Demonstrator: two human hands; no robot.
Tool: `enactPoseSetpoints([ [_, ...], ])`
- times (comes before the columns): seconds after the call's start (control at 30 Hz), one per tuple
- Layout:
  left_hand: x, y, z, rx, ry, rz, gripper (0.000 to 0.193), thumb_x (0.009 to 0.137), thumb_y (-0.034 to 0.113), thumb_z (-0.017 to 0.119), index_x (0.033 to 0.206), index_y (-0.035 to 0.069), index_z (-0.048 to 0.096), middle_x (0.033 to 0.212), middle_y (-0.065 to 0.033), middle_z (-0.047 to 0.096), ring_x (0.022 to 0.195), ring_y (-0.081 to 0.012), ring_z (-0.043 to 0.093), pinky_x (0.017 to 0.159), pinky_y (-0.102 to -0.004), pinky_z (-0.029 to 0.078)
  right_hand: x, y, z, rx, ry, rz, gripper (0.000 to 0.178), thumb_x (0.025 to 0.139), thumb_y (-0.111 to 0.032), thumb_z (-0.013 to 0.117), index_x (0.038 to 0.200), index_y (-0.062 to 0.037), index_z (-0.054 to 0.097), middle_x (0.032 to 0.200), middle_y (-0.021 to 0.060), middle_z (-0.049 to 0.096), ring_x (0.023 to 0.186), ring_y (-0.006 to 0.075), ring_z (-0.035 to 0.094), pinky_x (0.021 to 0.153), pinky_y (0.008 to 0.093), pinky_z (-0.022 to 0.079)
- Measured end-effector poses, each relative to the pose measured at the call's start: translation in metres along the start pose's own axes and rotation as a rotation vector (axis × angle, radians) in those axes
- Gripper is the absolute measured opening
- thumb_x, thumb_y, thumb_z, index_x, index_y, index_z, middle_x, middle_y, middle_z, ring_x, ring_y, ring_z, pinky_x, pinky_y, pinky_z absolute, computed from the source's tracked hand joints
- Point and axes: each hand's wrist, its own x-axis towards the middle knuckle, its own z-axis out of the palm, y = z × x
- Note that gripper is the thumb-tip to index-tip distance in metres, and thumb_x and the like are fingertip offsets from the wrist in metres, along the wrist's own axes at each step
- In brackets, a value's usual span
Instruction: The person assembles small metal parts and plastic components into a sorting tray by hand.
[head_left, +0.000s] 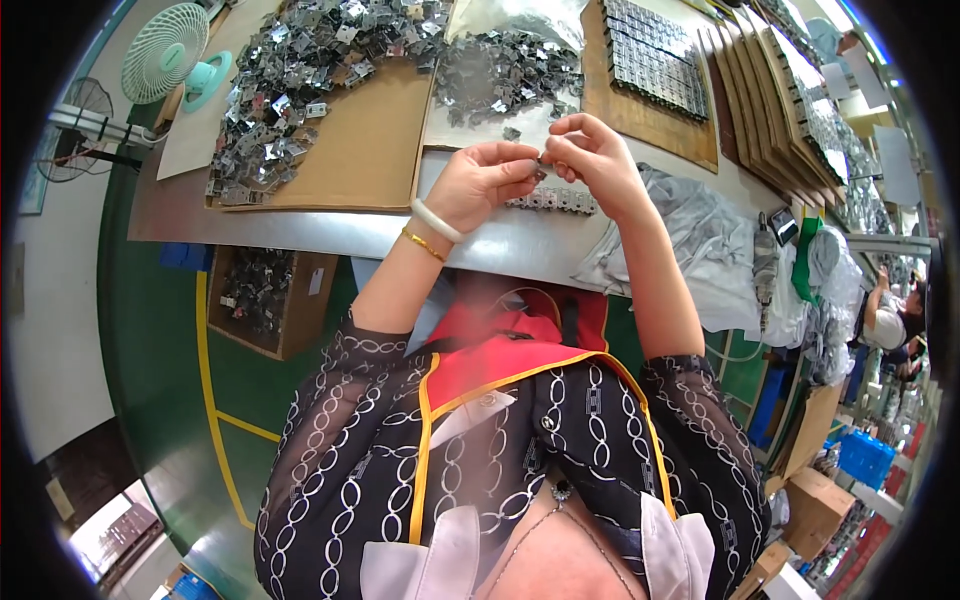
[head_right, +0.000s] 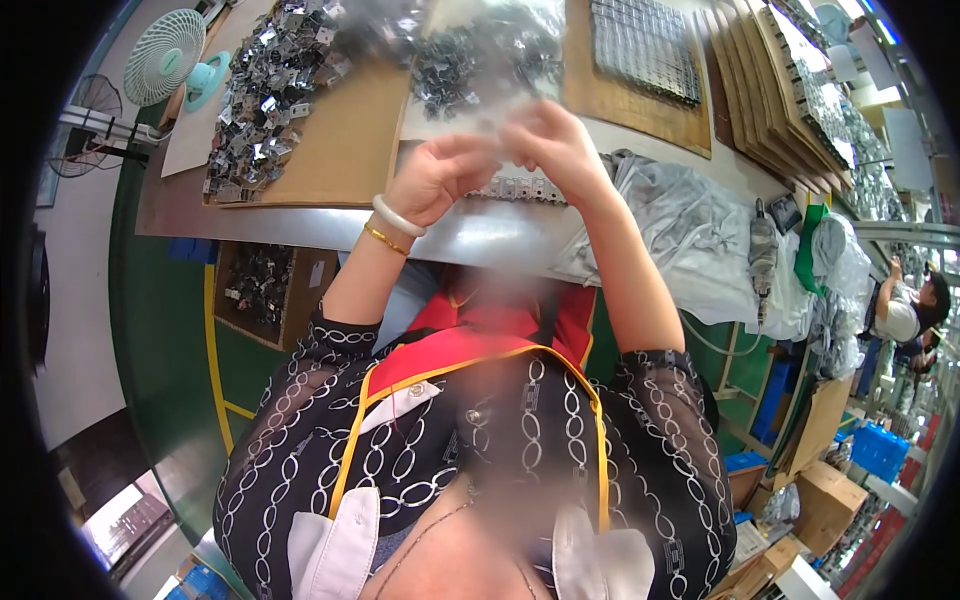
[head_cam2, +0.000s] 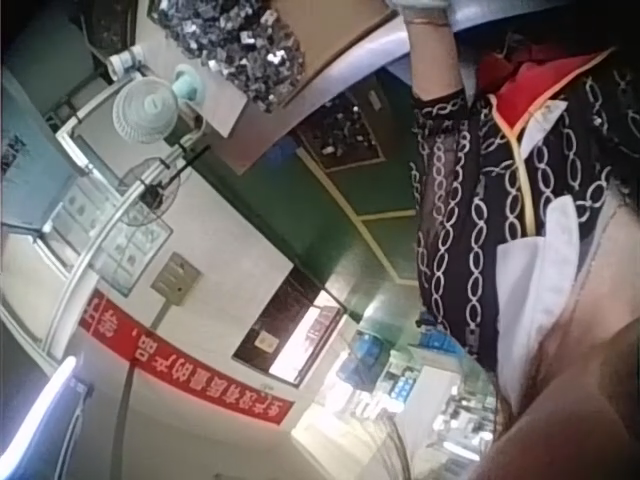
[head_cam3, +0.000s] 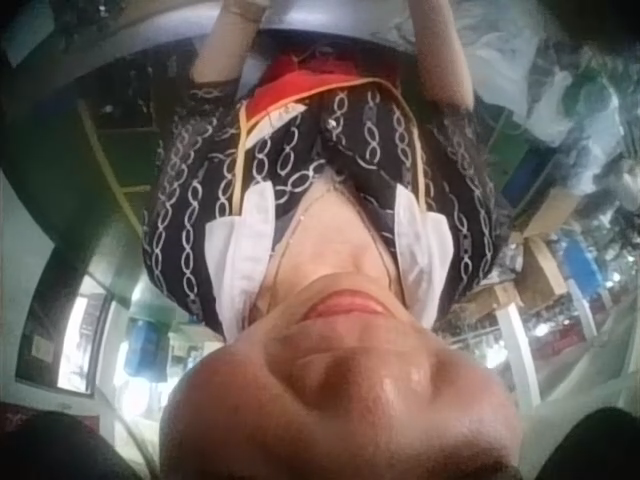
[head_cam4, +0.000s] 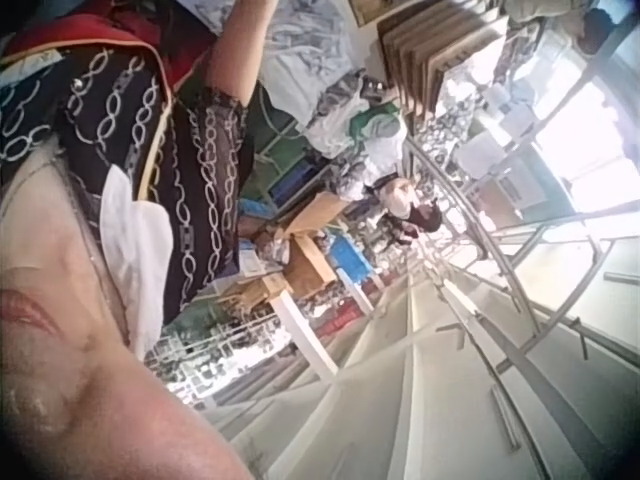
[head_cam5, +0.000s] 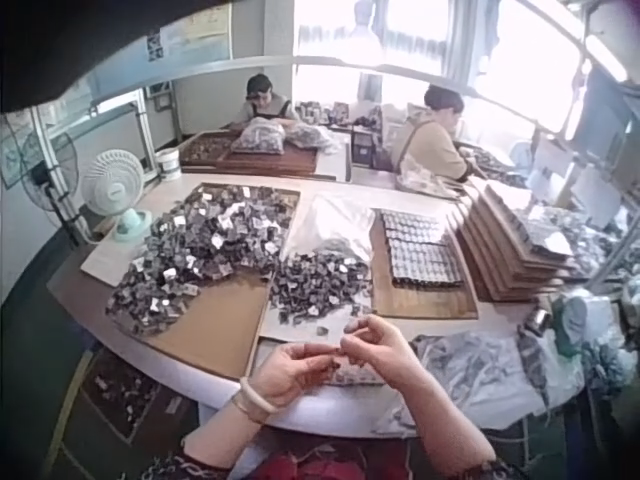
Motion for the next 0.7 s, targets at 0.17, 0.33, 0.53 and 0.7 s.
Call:
enactPoseSetpoints([
  [0.17, -0.013, -0.011, 0.001, -0.28, -0.068, 0.042, 0.015, 0.096, 0.004, 0.068, 0.11, 0.001, 0.07, 0.107, -0.0108, 0.073, 0.095, -0.0189, 0.072, 0.086, -0.0318, 0.061, -0.031, 0.024, 0.021, 0.079, 0.114, -0.28, 0.029, 0.093, -0.004, 0.073, 0.118, 0.0011, 0.06, 0.106, 0.01, 0.073, 0.095, 0.0127, 0.068, 0.084, 0.0246, 0.054],
  [0.33, -0.02, -0.016, 0.002, -0.237, -0.092, 0.096, 0.013, 0.095, 0.003, 0.069, 0.108, 0.001, 0.07, 0.104, -0.0093, 0.073, 0.094, -0.0184, 0.071, 0.085, -0.0318, 0.061, -0.041, 0.044, 0.03, 0.176, 0.159, -0.376, 0.025, 0.091, 0.001, 0.074, 0.114, 0.0007, 0.063, 0.105, 0.0077, 0.071, 0.096, 0.0122, 0.068, 0.088, 0.0265, 0.055],
  [0.53, -0.033, -0.002, 0.014, 0.211, -0.09, 0.183, 0.012, 0.095, 0.004, 0.071, 0.106, 0.0, 0.07, 0.098, -0.008, 0.073, 0.09, -0.0161, 0.07, 0.081, -0.0294, 0.059, -0.052, 0.035, 0.024, 0.257, 0.039, -0.28, 0.017, 0.093, -0.005, 0.073, 0.107, 0.0013, 0.065, 0.096, 0.0026, 0.07, 0.087, 0.0096, 0.066, 0.079, 0.024, 0.054],
  [0.7, -0.036, -0.006, 0.018, 0.017, -0.215, 0.076, 0.012, 0.097, 0.009, 0.069, 0.105, 0.0, 0.066, 0.095, -0.0068, 0.07, 0.088, -0.016, 0.068, 0.076, -0.0283, 0.054, -0.054, 0.044, 0.021, 0.147, 0.025, -0.373, 0.013, 0.1, -0.009, 0.064, 0.11, 0.0007, 0.064, 0.106, 0.0056, 0.07, 0.091, 0.0097, 0.064, 0.081, 0.0252, 0.052],
])
